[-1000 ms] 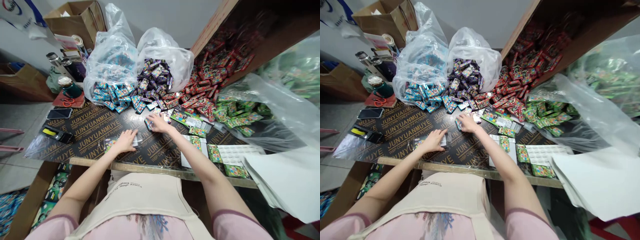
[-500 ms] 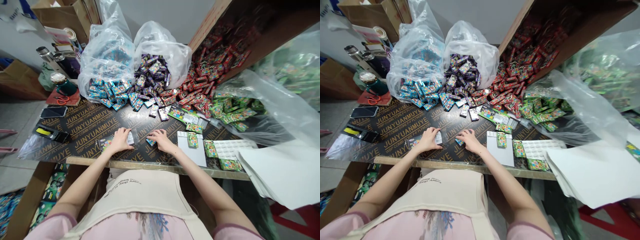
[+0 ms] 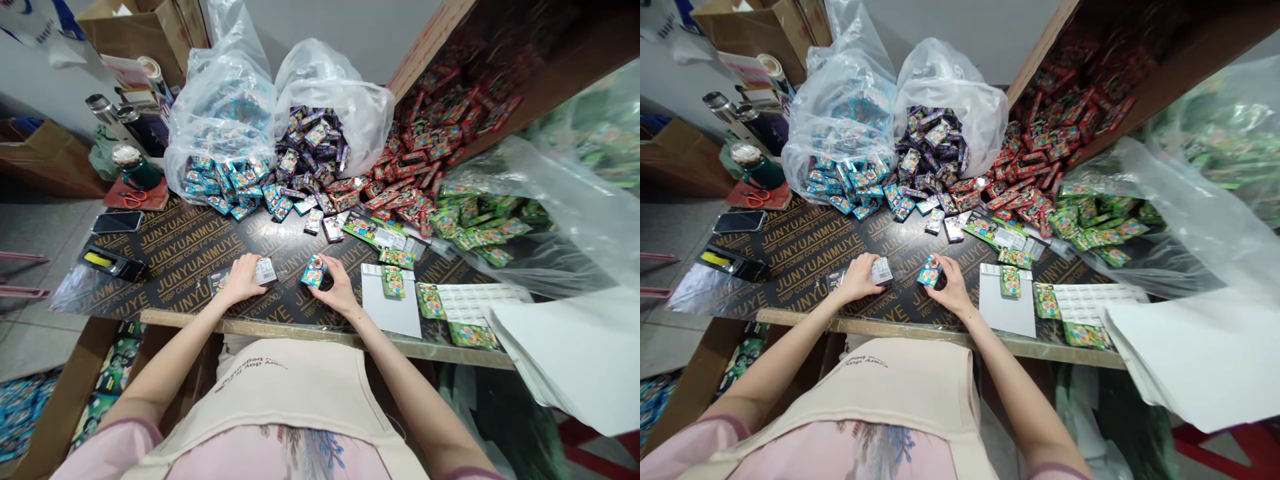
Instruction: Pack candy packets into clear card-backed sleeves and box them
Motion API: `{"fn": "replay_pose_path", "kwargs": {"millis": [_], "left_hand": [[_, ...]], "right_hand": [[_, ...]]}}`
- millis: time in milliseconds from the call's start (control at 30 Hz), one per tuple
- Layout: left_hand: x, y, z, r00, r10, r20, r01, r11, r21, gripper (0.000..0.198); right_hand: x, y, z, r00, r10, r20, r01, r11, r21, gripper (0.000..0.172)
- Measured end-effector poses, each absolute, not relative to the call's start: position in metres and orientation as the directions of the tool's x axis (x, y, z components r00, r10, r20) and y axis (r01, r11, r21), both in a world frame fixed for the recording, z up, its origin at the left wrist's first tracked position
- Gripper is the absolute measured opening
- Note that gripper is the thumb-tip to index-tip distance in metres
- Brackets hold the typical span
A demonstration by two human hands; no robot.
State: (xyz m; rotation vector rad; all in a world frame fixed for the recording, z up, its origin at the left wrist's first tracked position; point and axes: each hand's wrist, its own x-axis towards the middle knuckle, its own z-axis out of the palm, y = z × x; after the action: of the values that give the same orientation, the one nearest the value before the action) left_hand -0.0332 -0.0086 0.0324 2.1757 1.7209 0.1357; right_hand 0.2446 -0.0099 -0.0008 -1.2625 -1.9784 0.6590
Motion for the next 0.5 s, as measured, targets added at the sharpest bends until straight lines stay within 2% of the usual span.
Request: {"fn": "replay_pose_path", "kwargs": {"millis": [100,233,333,500], "left_hand": [[-0.025,-0.011,0.034,0.313,0.942,-0.122,0.898,-0.252,0.359,0.072],[-0.016,-0.013,0.035,0.386,0.917,-0.096,0.854,-0.316,0.414,0.078],[-0.016,-0.011,0.038,0.424,0.903,-0.074,0.822,-0.350,0.449,0.080],[-0.016,-0.008,0.043,0.452,0.890,-0.060,0.786,-0.365,0.498,0.078]], "right_hand": [[0.238,-0.010,0.017,-0.330,0.883,0.335,0.573,0.469,-0.672,0.077],[0.231,-0.014,0.026,-0.491,0.822,0.289,0.597,0.559,-0.575,0.071],[0.228,-0.015,0.026,-0.577,0.777,0.253,0.518,0.587,-0.622,0.069],[0.232,-0.009,0.026,-0.580,0.782,0.228,0.444,0.538,-0.716,0.071]]}}
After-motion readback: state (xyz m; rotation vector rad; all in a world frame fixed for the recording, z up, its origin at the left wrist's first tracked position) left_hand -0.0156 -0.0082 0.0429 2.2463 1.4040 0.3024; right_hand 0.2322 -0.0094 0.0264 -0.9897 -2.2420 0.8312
